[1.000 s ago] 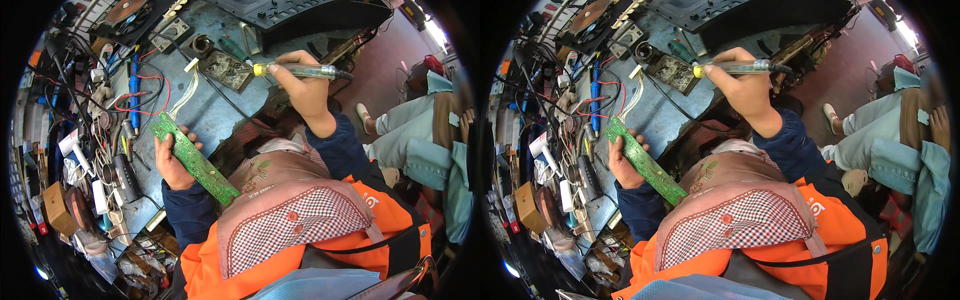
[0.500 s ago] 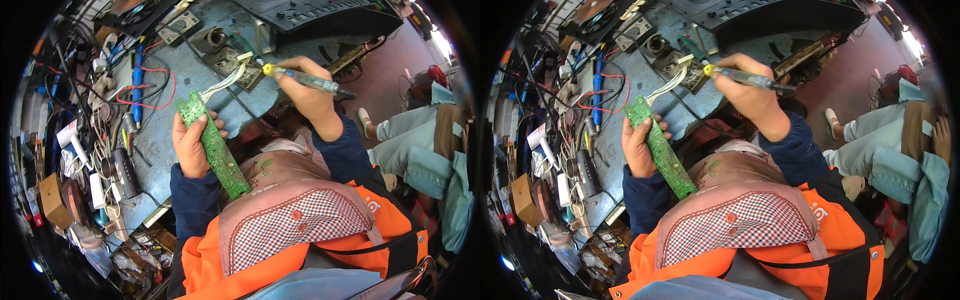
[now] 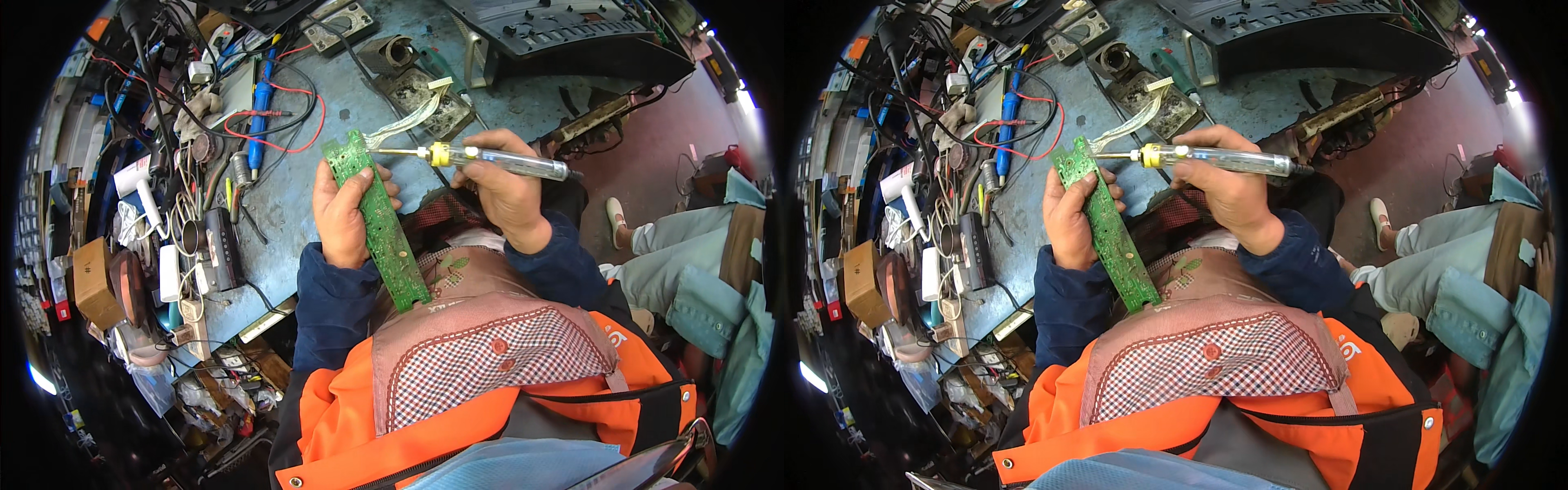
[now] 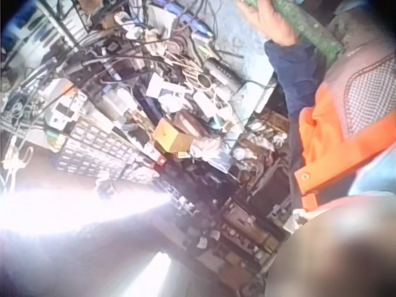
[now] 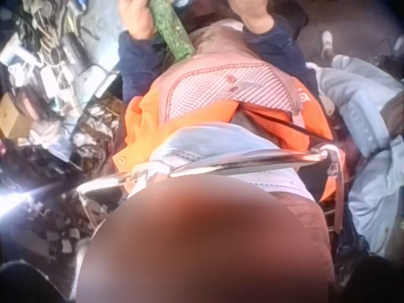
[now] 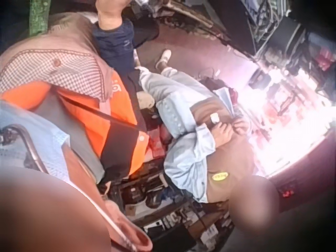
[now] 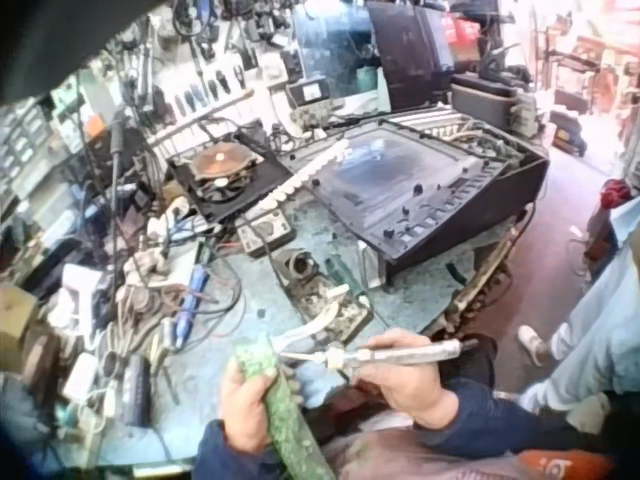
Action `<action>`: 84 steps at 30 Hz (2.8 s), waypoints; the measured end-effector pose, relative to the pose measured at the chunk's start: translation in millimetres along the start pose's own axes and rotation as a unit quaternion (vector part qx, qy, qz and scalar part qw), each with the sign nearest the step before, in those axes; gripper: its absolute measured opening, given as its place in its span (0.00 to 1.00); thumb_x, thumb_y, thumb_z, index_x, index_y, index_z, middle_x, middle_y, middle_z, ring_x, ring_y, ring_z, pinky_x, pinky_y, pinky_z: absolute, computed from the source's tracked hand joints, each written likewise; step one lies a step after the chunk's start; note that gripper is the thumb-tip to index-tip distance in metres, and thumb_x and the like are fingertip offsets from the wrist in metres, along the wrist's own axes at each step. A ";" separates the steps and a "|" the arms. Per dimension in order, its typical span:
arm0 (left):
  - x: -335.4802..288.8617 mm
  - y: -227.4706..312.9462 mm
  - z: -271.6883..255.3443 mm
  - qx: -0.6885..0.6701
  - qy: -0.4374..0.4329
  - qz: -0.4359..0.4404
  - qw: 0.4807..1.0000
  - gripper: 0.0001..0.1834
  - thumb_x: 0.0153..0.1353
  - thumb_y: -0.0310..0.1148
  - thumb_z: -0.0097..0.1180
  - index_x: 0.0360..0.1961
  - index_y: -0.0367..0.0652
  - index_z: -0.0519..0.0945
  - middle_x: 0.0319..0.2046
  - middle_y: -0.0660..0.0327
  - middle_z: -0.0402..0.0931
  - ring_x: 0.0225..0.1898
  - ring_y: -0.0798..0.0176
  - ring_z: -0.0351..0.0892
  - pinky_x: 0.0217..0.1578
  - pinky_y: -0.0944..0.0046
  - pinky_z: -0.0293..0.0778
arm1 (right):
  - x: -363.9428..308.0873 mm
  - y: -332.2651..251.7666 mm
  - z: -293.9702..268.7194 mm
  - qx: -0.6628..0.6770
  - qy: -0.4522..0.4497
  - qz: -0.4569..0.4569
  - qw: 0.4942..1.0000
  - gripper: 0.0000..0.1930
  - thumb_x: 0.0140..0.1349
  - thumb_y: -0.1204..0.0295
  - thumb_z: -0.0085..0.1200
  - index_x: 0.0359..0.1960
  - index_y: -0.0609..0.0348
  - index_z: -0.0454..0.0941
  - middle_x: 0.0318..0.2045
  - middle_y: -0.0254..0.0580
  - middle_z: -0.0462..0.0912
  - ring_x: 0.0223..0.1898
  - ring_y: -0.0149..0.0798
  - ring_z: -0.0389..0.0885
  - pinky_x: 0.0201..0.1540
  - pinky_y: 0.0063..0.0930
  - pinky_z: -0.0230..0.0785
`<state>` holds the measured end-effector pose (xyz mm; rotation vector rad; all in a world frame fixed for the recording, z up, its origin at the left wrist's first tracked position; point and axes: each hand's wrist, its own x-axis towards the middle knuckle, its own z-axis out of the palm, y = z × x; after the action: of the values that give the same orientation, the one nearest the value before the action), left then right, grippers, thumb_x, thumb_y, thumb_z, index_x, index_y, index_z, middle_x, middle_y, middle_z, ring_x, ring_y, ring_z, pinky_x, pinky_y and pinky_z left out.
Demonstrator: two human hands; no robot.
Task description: The person repairs a circuit board by soldering wires and components, testing connections with a multimeter, and using a screwdriver to adjust parts. They handle a green circuit board, wires, and a multimeter throughout the process.
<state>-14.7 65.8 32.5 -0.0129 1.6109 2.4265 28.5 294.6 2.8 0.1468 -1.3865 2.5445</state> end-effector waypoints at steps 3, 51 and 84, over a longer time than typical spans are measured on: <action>-0.6 0.7 0.7 0.006 0.001 -0.001 1.000 0.14 0.72 0.24 0.54 0.57 0.40 0.72 0.39 0.51 0.84 0.32 0.57 0.88 0.30 0.58 0.88 | 5.2 9.6 4.0 -0.082 0.005 -0.033 0.996 0.14 0.67 0.81 0.65 0.52 0.72 0.79 0.37 0.54 0.89 0.34 0.41 0.90 0.41 0.31 0.85; -5.5 1.5 1.5 0.003 -0.010 -0.028 1.000 0.14 0.73 0.25 0.53 0.58 0.40 0.71 0.39 0.51 0.83 0.32 0.57 0.87 0.31 0.57 0.88 | -5.7 10.5 2.8 -0.152 -0.027 -0.087 0.984 0.12 0.67 0.81 0.66 0.49 0.71 0.80 0.39 0.49 0.86 0.34 0.35 0.88 0.40 0.28 0.83; -3.7 0.7 2.2 -0.002 -0.017 -0.023 1.000 0.15 0.72 0.24 0.52 0.58 0.44 0.70 0.37 0.52 0.83 0.30 0.58 0.87 0.28 0.58 0.88 | -5.7 12.8 7.4 -0.166 -0.009 -0.118 0.979 0.13 0.63 0.77 0.73 0.47 0.67 0.85 0.35 0.41 0.90 0.32 0.28 0.87 0.37 0.23 0.78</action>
<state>-10.9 67.0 34.4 -0.0104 1.5748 2.3822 30.5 280.9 -4.7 0.2572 -1.6678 2.0949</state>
